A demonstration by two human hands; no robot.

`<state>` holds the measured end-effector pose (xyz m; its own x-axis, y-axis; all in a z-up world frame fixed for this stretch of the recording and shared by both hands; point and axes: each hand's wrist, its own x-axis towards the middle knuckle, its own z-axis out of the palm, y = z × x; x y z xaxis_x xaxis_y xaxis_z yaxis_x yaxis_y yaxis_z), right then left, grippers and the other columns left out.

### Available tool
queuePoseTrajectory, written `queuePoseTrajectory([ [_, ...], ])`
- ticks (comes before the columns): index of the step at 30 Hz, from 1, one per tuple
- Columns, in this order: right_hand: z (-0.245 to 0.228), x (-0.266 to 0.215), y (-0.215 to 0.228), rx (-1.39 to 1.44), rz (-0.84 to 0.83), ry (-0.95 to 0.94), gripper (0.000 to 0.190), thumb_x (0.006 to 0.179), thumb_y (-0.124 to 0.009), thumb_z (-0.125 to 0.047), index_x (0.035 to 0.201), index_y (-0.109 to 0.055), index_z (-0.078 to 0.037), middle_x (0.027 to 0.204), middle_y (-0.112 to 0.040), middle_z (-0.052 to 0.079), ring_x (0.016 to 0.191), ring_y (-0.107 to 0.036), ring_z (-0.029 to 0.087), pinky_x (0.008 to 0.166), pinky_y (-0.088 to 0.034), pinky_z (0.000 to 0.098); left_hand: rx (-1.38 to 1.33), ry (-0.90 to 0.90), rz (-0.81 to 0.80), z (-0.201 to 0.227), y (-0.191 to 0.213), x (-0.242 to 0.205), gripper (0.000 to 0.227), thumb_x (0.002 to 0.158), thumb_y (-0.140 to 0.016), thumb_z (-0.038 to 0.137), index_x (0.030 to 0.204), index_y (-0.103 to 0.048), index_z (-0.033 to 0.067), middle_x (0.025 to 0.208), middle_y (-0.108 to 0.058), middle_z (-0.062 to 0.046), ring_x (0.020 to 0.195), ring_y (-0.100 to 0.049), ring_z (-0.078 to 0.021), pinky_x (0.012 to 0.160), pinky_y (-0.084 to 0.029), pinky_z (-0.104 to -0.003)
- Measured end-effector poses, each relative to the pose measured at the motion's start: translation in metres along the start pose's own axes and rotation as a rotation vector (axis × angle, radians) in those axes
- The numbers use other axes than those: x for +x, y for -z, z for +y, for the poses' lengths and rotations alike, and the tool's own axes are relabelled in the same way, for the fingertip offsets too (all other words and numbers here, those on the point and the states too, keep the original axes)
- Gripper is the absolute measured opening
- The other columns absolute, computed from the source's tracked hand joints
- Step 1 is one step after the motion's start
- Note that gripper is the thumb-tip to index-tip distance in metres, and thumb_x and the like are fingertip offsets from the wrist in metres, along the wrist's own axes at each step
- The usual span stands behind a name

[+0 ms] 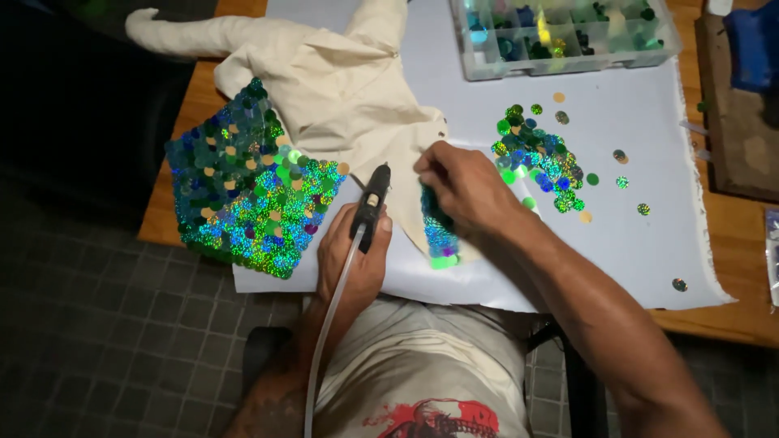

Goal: Gluing individual sequins onto a fabric costume using a hot glue gun

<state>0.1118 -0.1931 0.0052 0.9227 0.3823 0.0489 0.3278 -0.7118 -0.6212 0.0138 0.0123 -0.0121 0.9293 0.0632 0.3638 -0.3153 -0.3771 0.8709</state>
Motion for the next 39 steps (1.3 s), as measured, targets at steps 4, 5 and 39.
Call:
queuePoseTrajectory([
  [4,-0.031,-0.021,0.030,0.132,-0.015,-0.023,0.012,0.101,-0.056,-0.011,0.110,-0.062,-0.006,0.088,-0.074,0.019,0.087,-0.072,0.045,0.076,-0.054,0.0559,0.002,-0.009,0.004,0.004,0.002,-0.001,0.025,0.101,-0.060,0.028,0.108,-0.069,0.0057,0.096,-0.067,-0.012,0.096,-0.070,-0.0385,0.084,-0.055,-0.047],
  [5,-0.040,-0.027,0.040,0.201,-0.085,-0.042,0.018,0.100,-0.053,-0.006,0.115,-0.059,-0.001,0.094,-0.074,0.024,0.089,-0.073,0.046,0.077,-0.054,0.0570,-0.010,-0.008,0.003,0.005,0.002,0.000,0.026,0.102,-0.060,0.028,0.108,-0.069,0.0054,0.096,-0.067,-0.011,0.096,-0.070,-0.0382,0.084,-0.055,-0.047],
  [39,-0.049,-0.054,0.014,0.072,0.290,-0.168,0.010,0.094,-0.063,-0.017,0.099,-0.057,-0.011,0.086,-0.067,0.019,0.088,-0.068,0.047,0.074,-0.053,0.0574,-0.036,0.060,-0.040,0.013,0.000,0.027,0.027,0.102,-0.061,0.030,0.106,-0.070,0.0042,0.098,-0.068,-0.016,0.098,-0.070,-0.0414,0.086,-0.054,-0.049],
])
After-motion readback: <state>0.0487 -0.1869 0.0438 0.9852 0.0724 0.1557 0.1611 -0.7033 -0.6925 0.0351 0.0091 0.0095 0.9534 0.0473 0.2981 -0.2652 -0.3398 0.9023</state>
